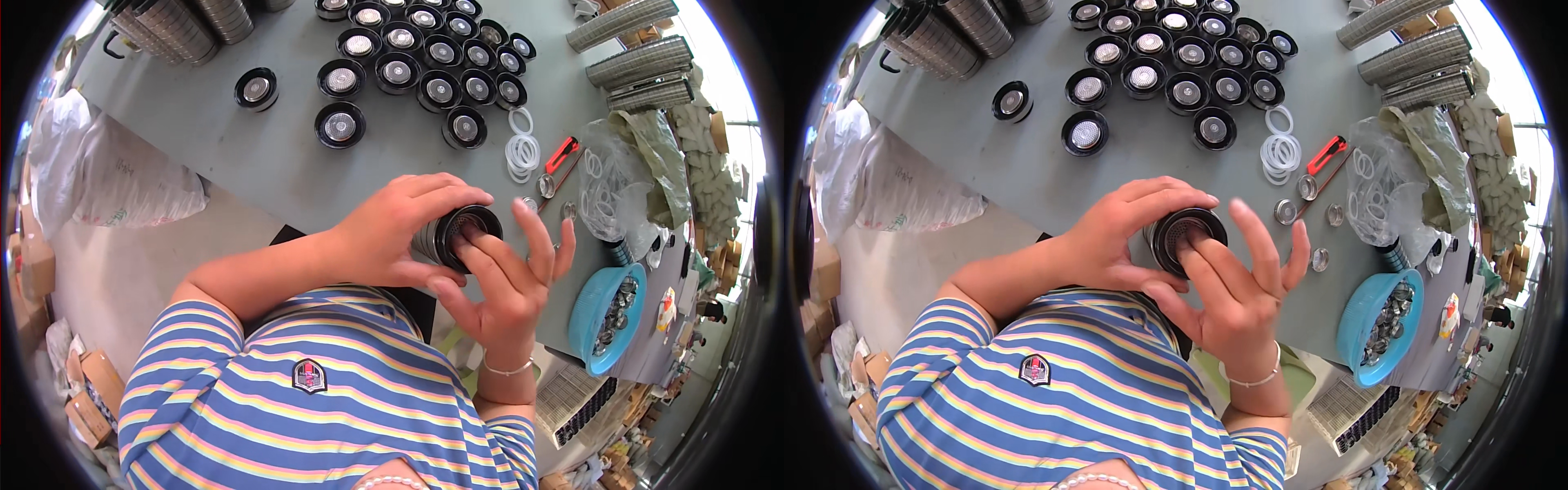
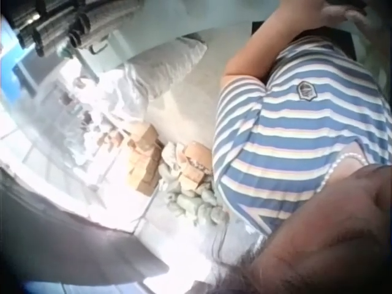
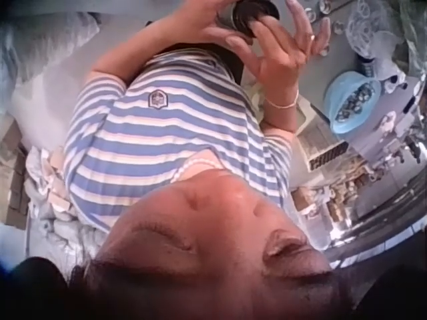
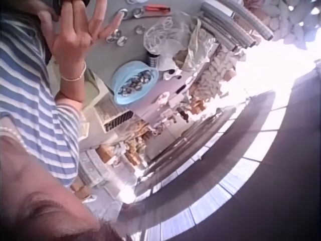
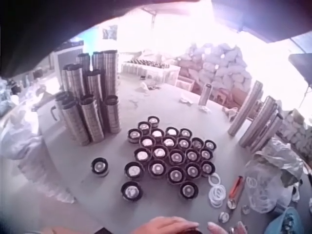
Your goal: Assembling small mesh filters into black plastic rings at a workbench.
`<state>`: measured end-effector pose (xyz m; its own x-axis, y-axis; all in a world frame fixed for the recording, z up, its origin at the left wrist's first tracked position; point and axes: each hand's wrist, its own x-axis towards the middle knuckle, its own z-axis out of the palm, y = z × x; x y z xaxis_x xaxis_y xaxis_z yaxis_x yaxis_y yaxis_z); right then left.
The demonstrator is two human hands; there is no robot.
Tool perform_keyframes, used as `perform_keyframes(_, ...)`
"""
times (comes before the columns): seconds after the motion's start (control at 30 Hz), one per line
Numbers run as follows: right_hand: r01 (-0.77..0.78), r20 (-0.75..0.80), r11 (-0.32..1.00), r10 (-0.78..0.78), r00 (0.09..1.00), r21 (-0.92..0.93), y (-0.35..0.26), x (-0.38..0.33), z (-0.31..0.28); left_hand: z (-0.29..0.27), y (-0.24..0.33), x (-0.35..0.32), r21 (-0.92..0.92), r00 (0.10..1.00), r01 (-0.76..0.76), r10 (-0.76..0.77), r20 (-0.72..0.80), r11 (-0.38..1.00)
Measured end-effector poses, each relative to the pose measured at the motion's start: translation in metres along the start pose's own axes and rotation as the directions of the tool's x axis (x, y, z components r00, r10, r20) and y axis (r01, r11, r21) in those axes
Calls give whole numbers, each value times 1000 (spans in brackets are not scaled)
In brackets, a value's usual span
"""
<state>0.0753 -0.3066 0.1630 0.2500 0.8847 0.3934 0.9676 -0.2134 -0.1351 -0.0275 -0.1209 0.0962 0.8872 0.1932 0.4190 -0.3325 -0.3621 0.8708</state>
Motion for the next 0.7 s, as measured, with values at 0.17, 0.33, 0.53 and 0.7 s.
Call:
perform_keyframes(0.17,-1,103,998,-6,995,68,1,14,-12,-3,3,-1,19,1000,18,-18,17,1000)
perform_keyframes(0.33,-1,-130,892,67,989,452,17,-8,2,0,0,2,-80,997,-70,68,-20,994)
perform_keyframes(0.53,-530,-247,699,688,682,480,90,-55,25,-69,18,-11,-334,908,36,-170,-382,942)
perform_keyframes(0.7,-525,-70,847,530,845,76,133,-65,79,-133,22,-50,569,718,679,-581,-383,464)
